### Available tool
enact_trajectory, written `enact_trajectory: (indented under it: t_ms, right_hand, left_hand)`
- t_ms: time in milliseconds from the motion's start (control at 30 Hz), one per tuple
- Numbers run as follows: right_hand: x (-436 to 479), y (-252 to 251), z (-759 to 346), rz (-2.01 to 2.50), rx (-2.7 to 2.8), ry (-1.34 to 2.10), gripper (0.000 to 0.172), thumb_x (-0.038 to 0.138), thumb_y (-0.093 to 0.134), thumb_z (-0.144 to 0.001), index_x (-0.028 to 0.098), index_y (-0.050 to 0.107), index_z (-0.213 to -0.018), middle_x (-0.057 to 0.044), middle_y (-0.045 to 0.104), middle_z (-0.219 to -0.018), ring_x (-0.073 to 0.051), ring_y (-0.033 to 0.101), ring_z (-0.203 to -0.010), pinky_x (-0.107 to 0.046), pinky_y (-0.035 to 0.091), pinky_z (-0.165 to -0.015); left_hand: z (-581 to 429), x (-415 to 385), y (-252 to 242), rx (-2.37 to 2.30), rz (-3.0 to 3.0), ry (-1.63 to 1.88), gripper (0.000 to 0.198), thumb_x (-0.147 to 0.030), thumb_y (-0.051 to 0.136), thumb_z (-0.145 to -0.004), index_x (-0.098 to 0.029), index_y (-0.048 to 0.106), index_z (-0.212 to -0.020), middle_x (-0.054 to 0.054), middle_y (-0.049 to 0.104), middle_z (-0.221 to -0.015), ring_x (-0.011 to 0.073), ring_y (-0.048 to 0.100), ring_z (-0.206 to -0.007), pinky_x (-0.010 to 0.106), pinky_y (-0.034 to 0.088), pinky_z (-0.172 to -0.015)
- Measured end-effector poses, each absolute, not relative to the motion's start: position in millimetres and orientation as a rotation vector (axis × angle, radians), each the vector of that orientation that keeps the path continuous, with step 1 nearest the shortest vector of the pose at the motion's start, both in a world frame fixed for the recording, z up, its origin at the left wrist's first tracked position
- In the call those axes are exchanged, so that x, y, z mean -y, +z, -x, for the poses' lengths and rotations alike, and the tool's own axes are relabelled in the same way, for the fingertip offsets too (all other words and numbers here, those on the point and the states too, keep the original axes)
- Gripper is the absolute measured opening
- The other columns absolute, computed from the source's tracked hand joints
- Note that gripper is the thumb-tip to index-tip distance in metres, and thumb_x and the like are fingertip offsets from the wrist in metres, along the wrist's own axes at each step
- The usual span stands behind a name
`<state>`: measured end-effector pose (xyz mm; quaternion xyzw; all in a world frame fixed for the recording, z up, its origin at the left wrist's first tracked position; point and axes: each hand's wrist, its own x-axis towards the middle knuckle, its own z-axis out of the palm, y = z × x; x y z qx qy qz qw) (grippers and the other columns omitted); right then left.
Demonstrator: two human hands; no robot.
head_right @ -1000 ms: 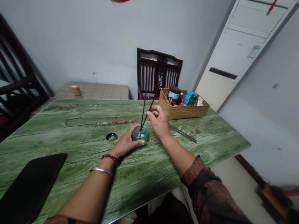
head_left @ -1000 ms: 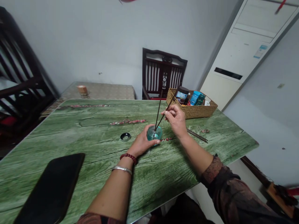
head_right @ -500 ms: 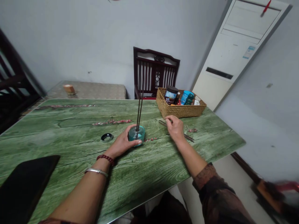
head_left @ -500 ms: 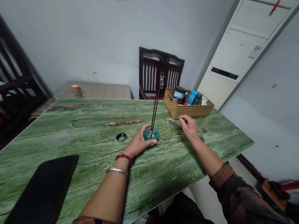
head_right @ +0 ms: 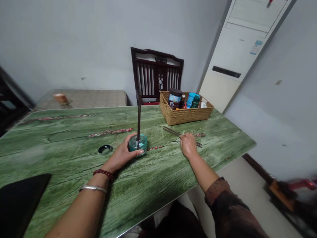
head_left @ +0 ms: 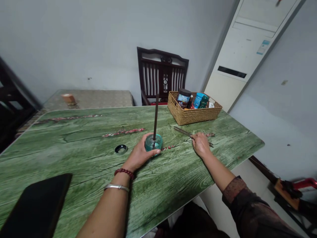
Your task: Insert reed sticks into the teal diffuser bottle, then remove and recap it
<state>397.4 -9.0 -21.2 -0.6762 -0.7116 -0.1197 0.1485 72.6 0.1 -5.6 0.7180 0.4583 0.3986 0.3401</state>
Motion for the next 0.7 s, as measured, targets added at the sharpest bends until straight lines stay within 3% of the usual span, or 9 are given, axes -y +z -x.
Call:
enact_trajectory:
  t_ms: [267, 467, 700]
  right_hand:
    - [11.6, -19.2, -397.4, 1.907, 1.999, -0.336, 0.022, 0.025, 0.055, -0.094, 0.019, 0.073, -0.106, -0.011, 0.065, -0.099, -0.025, 0.056, -0.095, -0.033, 0.039, -0.086]
    - [13.3, -18.1, -393.7, 1.929, 2.058, -0.34, 0.013, 0.021, 0.056, -0.092, 0.019, 0.069, -0.09, -0.01, 0.067, -0.092, -0.024, 0.059, -0.09, -0.031, 0.039, -0.081]
    - [14.8, 26.3, -379.6, 1.513, 1.788, -0.21, 0.015, 0.026, 0.051, -0.094, 0.02, 0.064, -0.098, -0.006, 0.069, -0.086, -0.021, 0.064, -0.081, -0.03, 0.045, -0.076]
  left_hand:
    - [-71.5, -0.7, -7.0, -1.23, -1.874, 1.017, 0.079, -0.048, 0.079, -0.066, -0.022, 0.049, -0.133, 0.012, 0.067, -0.123, 0.032, 0.064, -0.113, 0.052, 0.048, -0.102]
    - [-70.7, -2.8, -11.3, -1.194, -1.89, 1.001, 0.08, -0.05, 0.078, -0.067, -0.022, 0.047, -0.135, 0.012, 0.066, -0.126, 0.032, 0.063, -0.116, 0.051, 0.048, -0.102]
    - [-71.7, -2.8, -11.6, -1.139, -1.877, 1.015, 0.078, -0.047, 0.078, -0.069, -0.022, 0.046, -0.136, 0.011, 0.065, -0.127, 0.0305, 0.062, -0.118, 0.049, 0.046, -0.104]
